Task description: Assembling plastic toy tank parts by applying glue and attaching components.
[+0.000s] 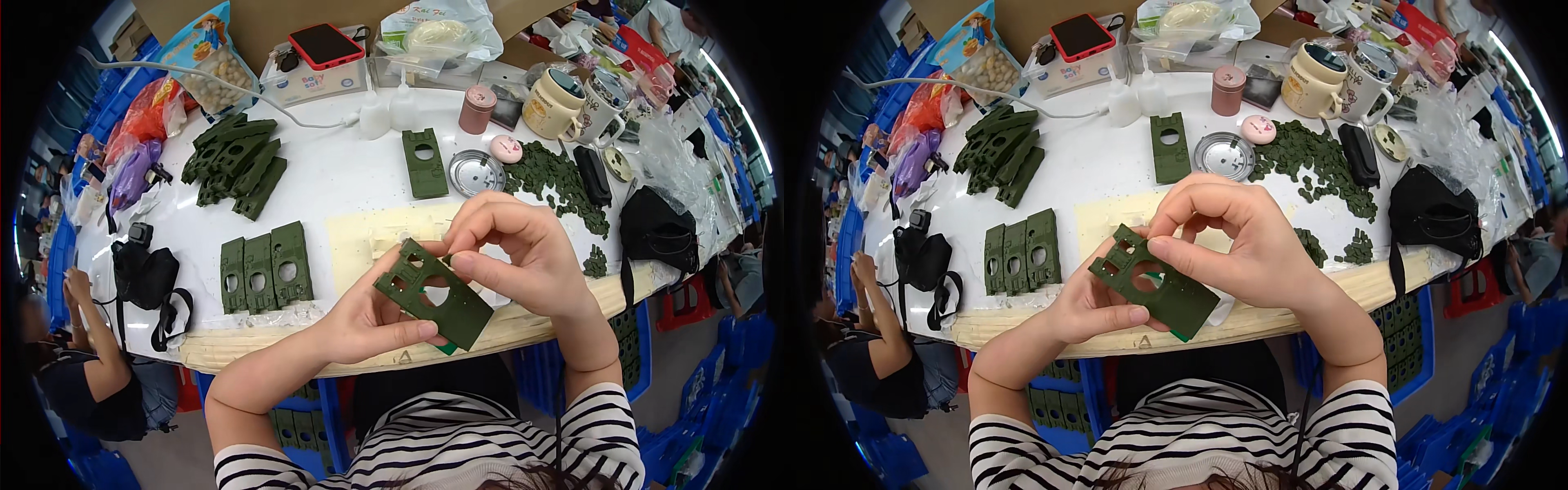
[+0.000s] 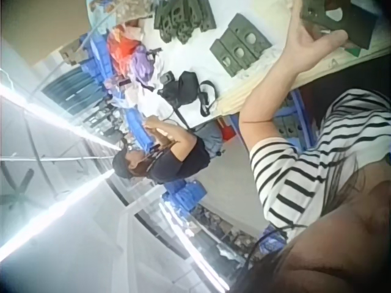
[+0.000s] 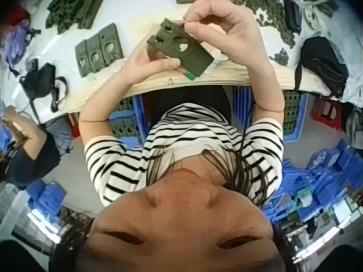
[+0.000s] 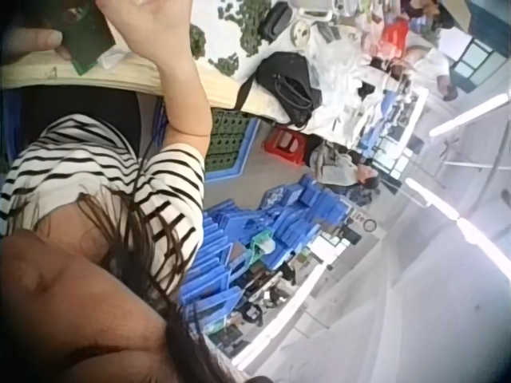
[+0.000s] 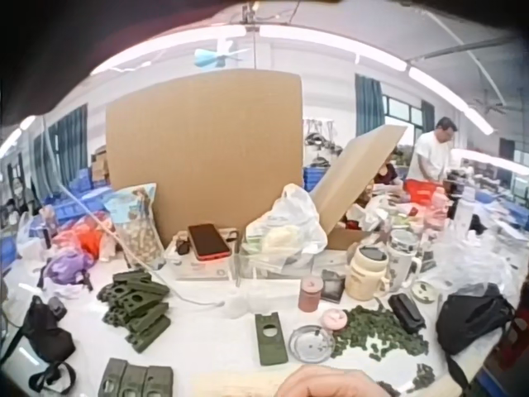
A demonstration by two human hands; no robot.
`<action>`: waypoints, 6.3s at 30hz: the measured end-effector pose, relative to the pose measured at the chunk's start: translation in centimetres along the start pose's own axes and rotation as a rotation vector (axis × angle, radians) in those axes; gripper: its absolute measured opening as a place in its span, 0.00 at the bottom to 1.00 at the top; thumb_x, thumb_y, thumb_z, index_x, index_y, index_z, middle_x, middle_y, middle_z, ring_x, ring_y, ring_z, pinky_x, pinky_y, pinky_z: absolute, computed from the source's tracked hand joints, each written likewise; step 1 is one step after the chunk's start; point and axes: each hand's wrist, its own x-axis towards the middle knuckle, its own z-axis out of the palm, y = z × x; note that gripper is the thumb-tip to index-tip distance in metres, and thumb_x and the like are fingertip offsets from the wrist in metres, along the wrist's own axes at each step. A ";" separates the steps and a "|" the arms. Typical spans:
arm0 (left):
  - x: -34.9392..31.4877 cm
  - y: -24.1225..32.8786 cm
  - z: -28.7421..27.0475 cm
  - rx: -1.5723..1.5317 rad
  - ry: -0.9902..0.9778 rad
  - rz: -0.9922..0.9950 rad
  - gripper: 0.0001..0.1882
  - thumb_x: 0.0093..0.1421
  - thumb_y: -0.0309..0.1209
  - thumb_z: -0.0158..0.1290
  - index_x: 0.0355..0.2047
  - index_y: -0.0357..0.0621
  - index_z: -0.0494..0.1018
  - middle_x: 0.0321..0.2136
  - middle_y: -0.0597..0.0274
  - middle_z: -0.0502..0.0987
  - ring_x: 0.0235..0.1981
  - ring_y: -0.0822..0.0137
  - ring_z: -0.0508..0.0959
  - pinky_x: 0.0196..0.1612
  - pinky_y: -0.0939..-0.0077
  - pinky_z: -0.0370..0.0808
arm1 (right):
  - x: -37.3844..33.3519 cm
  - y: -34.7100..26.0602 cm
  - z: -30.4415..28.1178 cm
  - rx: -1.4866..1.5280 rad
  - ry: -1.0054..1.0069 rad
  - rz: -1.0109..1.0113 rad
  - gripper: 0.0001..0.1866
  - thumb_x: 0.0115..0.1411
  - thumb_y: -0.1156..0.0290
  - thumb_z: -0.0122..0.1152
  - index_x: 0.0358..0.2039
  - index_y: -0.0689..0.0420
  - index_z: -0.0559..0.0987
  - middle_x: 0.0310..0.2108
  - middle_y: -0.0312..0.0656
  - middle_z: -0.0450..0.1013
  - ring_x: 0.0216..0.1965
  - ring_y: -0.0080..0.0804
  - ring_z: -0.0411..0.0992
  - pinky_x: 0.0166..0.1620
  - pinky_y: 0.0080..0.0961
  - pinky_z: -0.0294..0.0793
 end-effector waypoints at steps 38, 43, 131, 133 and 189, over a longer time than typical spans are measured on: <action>0.1 -1.5 -0.4 0.119 0.036 0.028 0.39 0.60 0.17 0.51 0.66 0.44 0.42 0.55 0.52 0.63 0.54 0.59 0.71 0.54 0.63 0.76 | 0.0 0.8 2.5 -0.416 -0.013 -0.120 0.05 0.48 0.73 0.66 0.22 0.57 0.77 0.38 0.38 0.68 0.41 0.31 0.65 0.40 0.24 0.66; -0.1 -1.6 -0.4 0.100 0.046 0.019 0.41 0.60 0.17 0.51 0.67 0.45 0.40 0.56 0.52 0.62 0.55 0.60 0.70 0.55 0.63 0.75 | 0.1 0.8 2.6 -0.428 -0.016 -0.119 0.05 0.47 0.74 0.65 0.22 0.58 0.77 0.38 0.39 0.68 0.39 0.31 0.65 0.40 0.23 0.66; 0.0 -0.7 -0.4 0.126 0.168 0.227 0.38 0.57 0.25 0.58 0.63 0.39 0.50 0.55 0.53 0.64 0.51 0.63 0.72 0.54 0.60 0.75 | -10.1 1.6 -13.5 -1.002 0.390 0.420 0.06 0.49 0.76 0.63 0.24 0.65 0.77 0.17 0.37 0.72 0.19 0.19 0.69 0.26 0.19 0.69; 0.0 -0.3 -0.5 0.069 0.164 0.220 0.38 0.58 0.24 0.56 0.64 0.41 0.48 0.55 0.53 0.63 0.54 0.59 0.70 0.55 0.57 0.74 | -8.6 0.0 -12.1 -0.920 0.451 0.349 0.05 0.50 0.77 0.63 0.23 0.64 0.77 0.18 0.35 0.73 0.21 0.17 0.69 0.26 0.17 0.69; 0.8 1.4 -0.5 0.010 0.349 0.157 0.44 0.51 0.28 0.52 0.66 0.52 0.43 0.59 0.48 0.61 0.59 0.51 0.67 0.56 0.54 0.74 | 1.7 0.8 0.0 -0.445 -0.042 -0.136 0.06 0.49 0.71 0.66 0.23 0.57 0.76 0.32 0.38 0.67 0.38 0.33 0.68 0.44 0.28 0.67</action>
